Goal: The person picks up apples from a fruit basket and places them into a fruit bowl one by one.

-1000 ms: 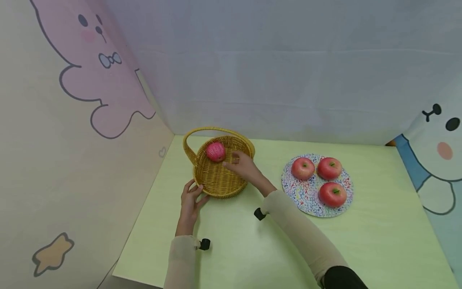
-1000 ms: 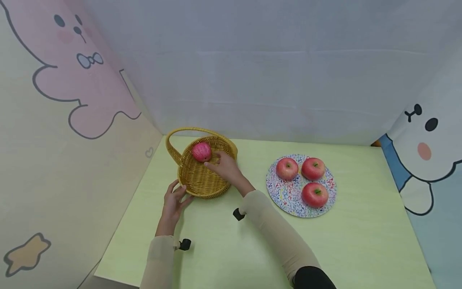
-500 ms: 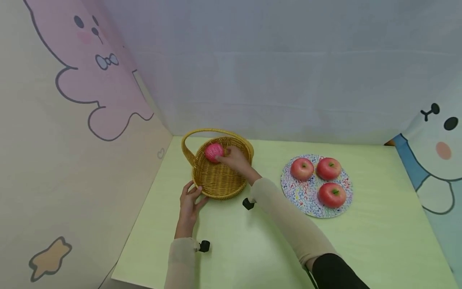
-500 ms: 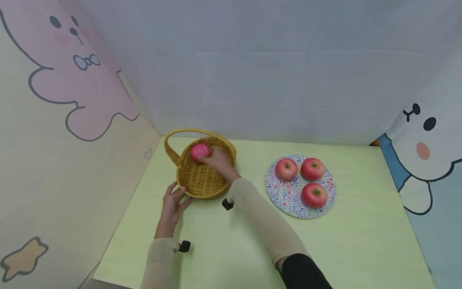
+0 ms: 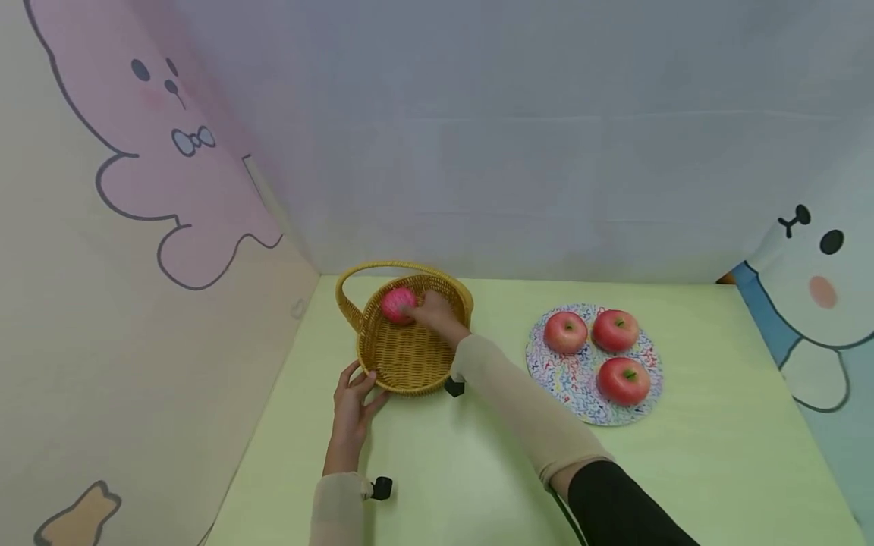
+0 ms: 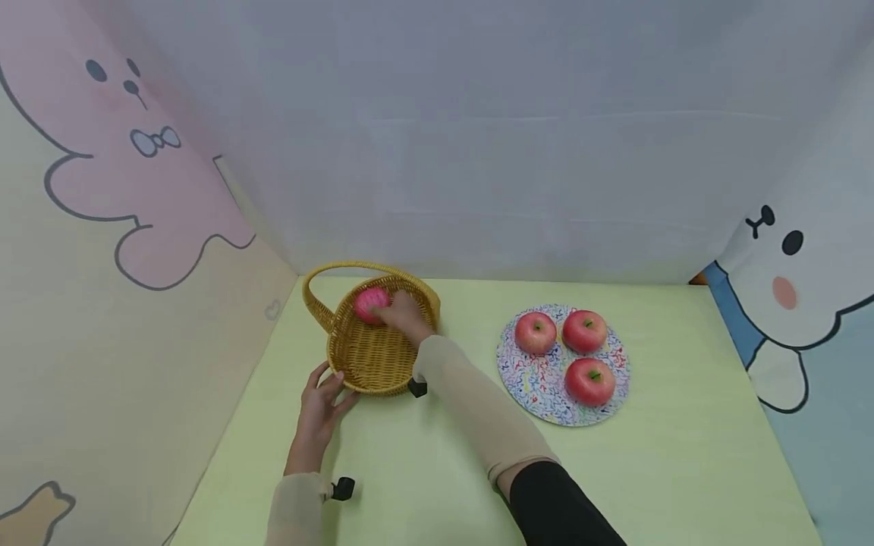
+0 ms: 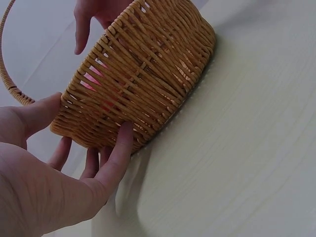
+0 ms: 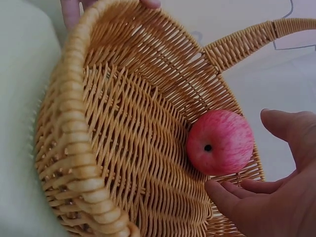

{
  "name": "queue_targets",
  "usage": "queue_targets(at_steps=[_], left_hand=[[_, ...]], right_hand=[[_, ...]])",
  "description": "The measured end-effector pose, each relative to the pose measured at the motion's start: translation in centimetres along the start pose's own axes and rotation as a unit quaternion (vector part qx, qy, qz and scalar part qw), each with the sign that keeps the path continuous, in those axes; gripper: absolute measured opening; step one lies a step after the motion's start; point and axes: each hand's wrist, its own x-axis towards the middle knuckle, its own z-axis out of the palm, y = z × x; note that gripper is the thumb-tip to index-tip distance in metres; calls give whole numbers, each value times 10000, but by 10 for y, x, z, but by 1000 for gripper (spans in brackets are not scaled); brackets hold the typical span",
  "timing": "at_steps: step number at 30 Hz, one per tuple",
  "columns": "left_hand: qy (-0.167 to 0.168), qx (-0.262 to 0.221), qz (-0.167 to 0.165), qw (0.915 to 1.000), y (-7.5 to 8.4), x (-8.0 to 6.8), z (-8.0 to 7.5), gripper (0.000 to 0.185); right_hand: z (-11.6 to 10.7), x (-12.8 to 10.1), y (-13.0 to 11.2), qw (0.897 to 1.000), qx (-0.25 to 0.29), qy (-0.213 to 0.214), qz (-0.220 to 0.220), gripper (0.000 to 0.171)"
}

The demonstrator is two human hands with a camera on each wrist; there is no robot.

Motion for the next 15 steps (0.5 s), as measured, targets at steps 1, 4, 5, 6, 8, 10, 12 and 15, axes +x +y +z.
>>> queue_targets(at_steps=[1, 4, 5, 6, 8, 10, 12, 15], left_hand=[[-1, -4, 11, 10000, 0, 0, 0, 59], [-72, 10, -2, 10000, 0, 0, -1, 61], [-87, 34, -26, 10000, -1, -1, -1, 62], [-81, 28, -57, 9999, -2, -1, -2, 62], [-66, 62, -74, 9999, -2, -2, -3, 62], [21, 145, -62, 9999, -3, -3, -4, 62], [75, 225, -32, 9997, -3, -4, -4, 62], [67, 276, -9, 9996, -2, -3, 0, 62]], right_hand=[[0, 1, 0, 10000, 61, -6, -12, 70], [0, 5, 2, 10000, 66, 63, 25, 70], [0, 6, 2, 9999, 69, 72, 33, 69], [1, 8, 4, 10000, 58, 60, 31, 66], [2, 11, 6, 9999, 92, -11, -55, 62], [3, 14, 8, 9996, 127, -184, -154, 58], [4, 17, 8, 9992, 149, -277, -234, 61], [6, 20, 8, 9992, -44, -252, -312, 65]])
